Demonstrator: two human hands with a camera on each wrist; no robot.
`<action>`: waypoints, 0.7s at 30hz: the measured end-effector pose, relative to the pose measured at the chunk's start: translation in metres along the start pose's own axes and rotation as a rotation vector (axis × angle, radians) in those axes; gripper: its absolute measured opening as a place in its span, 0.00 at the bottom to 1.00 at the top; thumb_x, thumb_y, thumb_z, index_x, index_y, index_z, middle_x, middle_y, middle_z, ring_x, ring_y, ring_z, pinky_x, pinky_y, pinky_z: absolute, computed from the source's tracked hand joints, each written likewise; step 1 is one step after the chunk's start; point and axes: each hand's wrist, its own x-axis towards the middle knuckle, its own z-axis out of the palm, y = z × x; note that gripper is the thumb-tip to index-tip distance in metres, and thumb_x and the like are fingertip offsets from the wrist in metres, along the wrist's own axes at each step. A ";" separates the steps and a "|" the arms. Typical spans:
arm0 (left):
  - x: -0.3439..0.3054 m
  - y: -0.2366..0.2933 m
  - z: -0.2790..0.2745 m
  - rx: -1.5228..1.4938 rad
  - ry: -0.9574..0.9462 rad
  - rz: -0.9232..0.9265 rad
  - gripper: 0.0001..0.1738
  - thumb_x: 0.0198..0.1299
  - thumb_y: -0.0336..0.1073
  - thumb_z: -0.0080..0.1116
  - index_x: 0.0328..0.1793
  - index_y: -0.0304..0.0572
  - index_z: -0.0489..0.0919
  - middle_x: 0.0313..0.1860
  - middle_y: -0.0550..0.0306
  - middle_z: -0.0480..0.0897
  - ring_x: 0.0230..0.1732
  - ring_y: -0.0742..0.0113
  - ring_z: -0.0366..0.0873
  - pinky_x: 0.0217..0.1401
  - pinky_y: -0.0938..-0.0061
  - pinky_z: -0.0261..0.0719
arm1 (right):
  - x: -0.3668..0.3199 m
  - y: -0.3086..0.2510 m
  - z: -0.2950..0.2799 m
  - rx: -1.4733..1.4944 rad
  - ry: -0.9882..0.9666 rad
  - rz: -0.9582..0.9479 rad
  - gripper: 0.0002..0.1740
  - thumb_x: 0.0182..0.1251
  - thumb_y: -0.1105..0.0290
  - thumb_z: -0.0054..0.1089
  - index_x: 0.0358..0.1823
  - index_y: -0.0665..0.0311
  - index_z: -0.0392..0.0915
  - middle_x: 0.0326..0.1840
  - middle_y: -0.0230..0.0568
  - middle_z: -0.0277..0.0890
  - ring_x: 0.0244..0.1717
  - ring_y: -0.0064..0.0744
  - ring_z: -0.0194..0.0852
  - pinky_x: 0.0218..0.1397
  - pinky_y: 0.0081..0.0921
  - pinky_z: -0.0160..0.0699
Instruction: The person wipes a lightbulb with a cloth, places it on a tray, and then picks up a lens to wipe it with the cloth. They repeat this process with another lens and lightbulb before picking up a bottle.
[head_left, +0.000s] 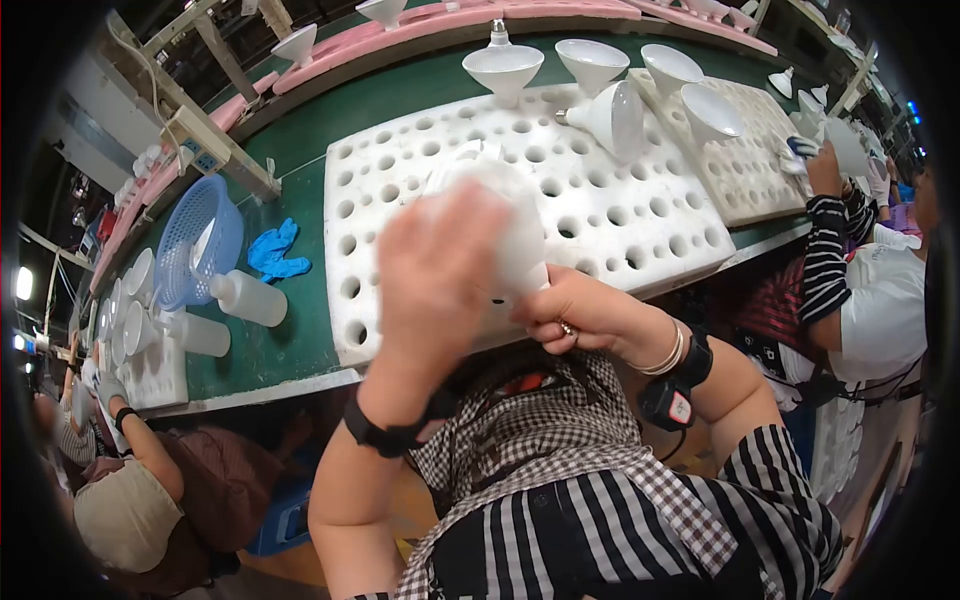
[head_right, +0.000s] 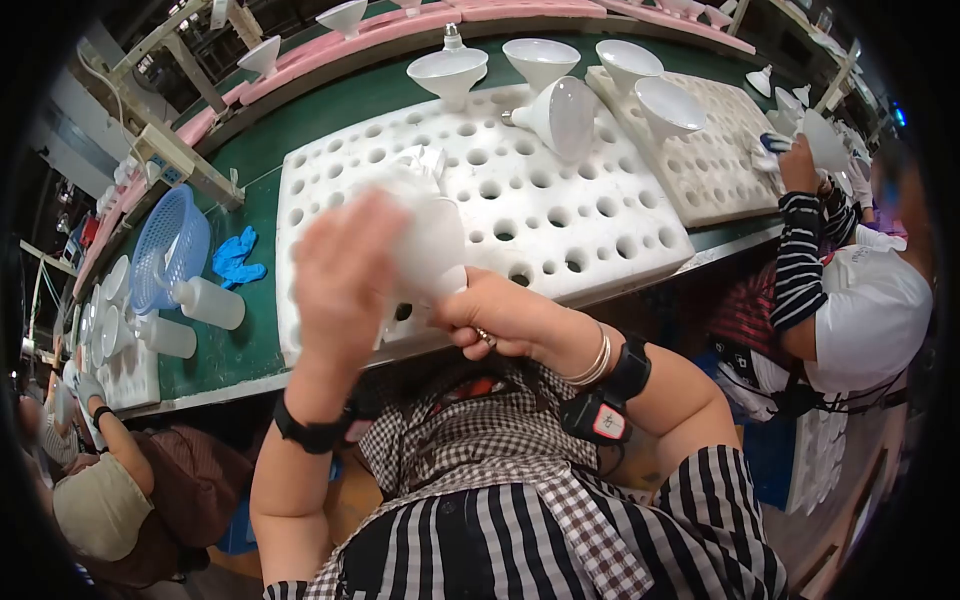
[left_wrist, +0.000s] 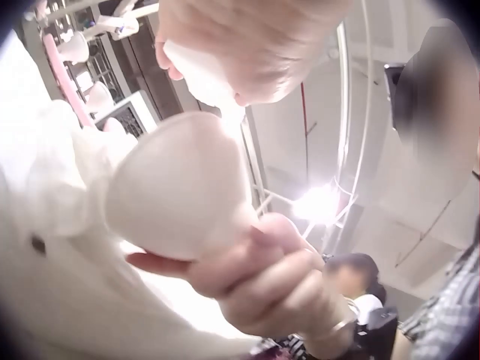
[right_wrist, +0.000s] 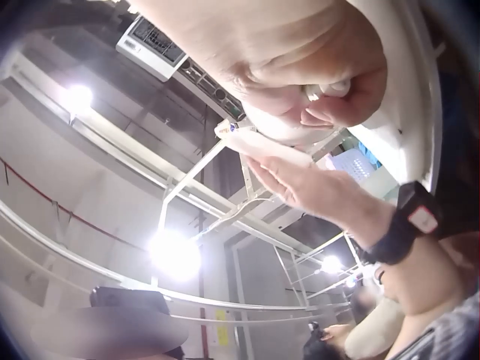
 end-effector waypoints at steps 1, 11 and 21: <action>0.005 0.019 -0.013 0.025 -0.121 0.079 0.16 0.66 0.28 0.57 0.59 0.43 0.83 0.59 0.49 0.83 0.60 0.51 0.78 0.62 0.66 0.74 | 0.000 0.001 0.000 -0.004 -0.003 0.006 0.14 0.59 0.78 0.61 0.45 0.65 0.68 0.25 0.29 0.64 0.17 0.14 0.56 0.15 0.15 0.53; -0.019 -0.015 -0.005 -0.807 -0.060 -0.556 0.23 0.77 0.37 0.47 0.73 0.33 0.71 0.69 0.52 0.76 0.64 0.66 0.74 0.66 0.73 0.71 | 0.001 -0.008 -0.016 -0.009 -0.131 0.052 0.11 0.62 0.76 0.62 0.42 0.64 0.70 0.24 0.27 0.64 0.14 0.12 0.53 0.15 0.14 0.51; -0.027 -0.014 -0.002 0.120 -0.030 0.031 0.22 0.51 0.26 0.62 0.54 0.50 0.87 0.59 0.55 0.84 0.61 0.50 0.76 0.64 0.59 0.70 | -0.006 -0.013 -0.014 0.340 -0.207 0.168 0.04 0.66 0.76 0.54 0.35 0.64 0.67 0.28 0.29 0.64 0.18 0.11 0.54 0.15 0.11 0.52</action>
